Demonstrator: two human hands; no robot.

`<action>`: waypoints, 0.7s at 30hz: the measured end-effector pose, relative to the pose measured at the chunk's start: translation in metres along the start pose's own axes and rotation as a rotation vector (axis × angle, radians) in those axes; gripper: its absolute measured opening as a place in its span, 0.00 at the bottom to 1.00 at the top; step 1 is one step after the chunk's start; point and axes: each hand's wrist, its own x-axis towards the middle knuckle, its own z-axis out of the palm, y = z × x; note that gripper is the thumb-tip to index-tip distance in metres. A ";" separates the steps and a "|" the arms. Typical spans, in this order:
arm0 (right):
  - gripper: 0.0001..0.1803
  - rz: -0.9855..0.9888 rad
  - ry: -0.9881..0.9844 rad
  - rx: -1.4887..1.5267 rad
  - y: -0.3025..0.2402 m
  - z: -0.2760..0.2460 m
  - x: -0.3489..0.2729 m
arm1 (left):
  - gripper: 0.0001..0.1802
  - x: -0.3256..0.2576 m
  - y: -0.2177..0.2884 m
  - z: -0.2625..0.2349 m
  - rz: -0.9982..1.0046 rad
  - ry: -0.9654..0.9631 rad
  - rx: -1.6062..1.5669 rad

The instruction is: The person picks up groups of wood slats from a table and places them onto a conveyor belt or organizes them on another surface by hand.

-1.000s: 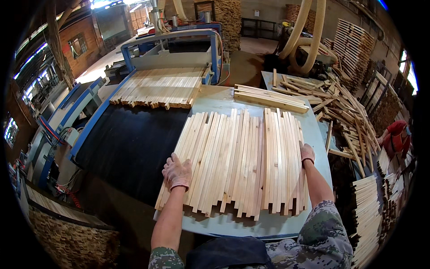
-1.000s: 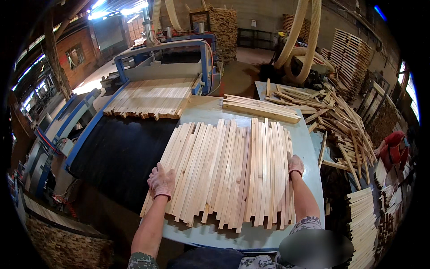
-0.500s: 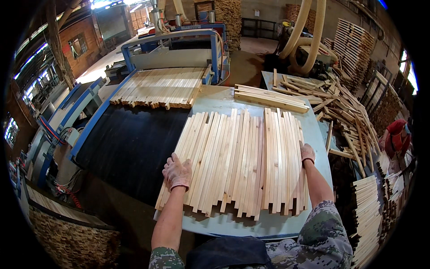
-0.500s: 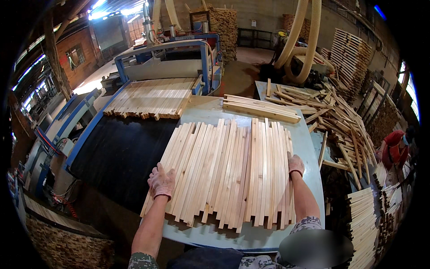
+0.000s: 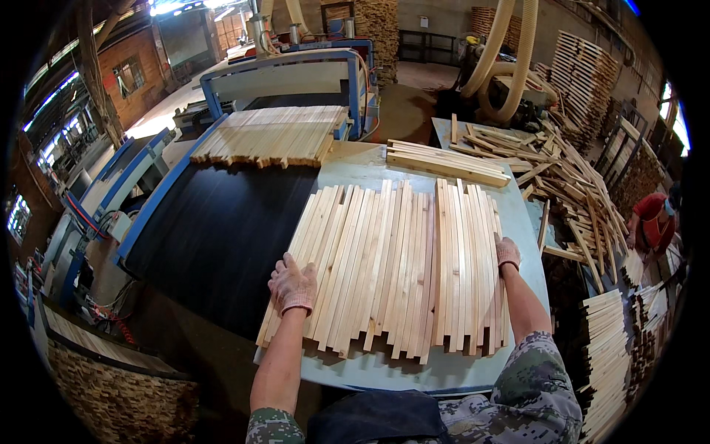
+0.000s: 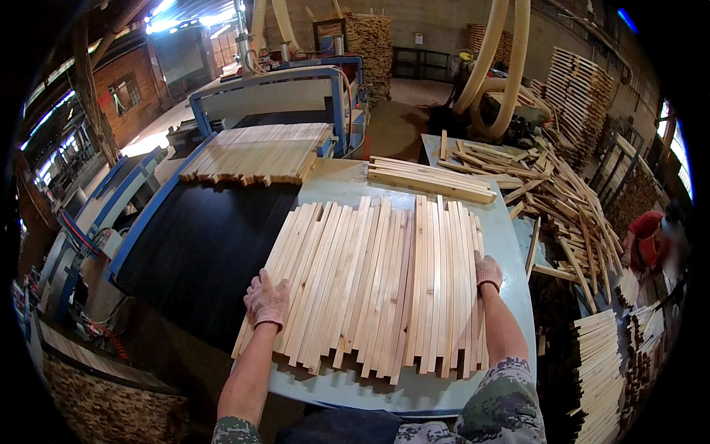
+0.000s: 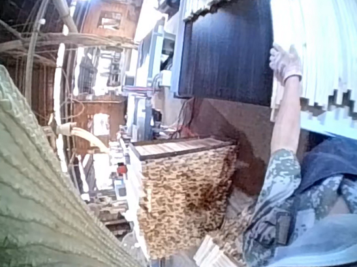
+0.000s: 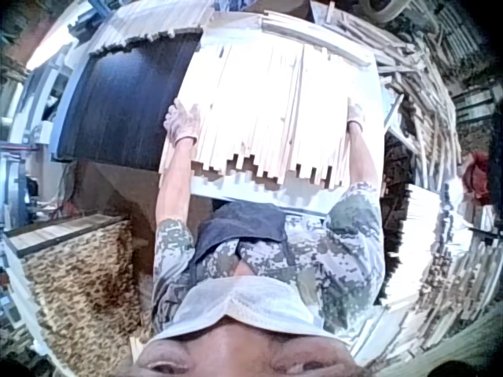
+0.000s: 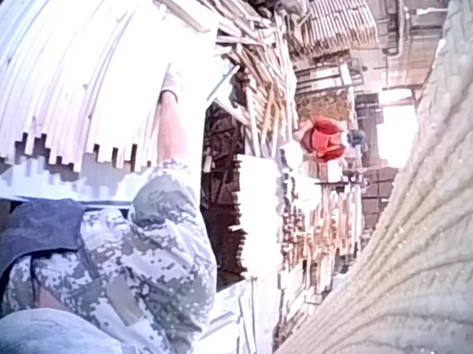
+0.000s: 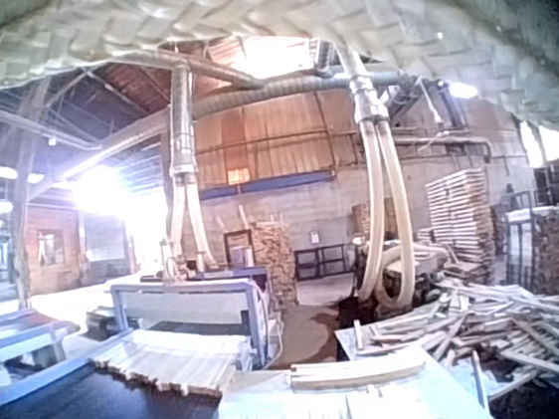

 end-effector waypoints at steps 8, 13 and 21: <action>0.41 0.013 -0.016 -0.010 -0.007 -0.004 -0.006 | 0.43 0.002 -0.003 0.003 -0.006 0.012 0.010; 0.41 0.003 -0.010 -0.010 -0.001 -0.005 -0.001 | 0.43 0.000 0.003 -0.002 -0.015 -0.024 -0.007; 0.42 -0.033 0.002 -0.029 0.001 -0.002 0.000 | 0.43 0.003 0.000 0.006 -0.004 0.008 0.006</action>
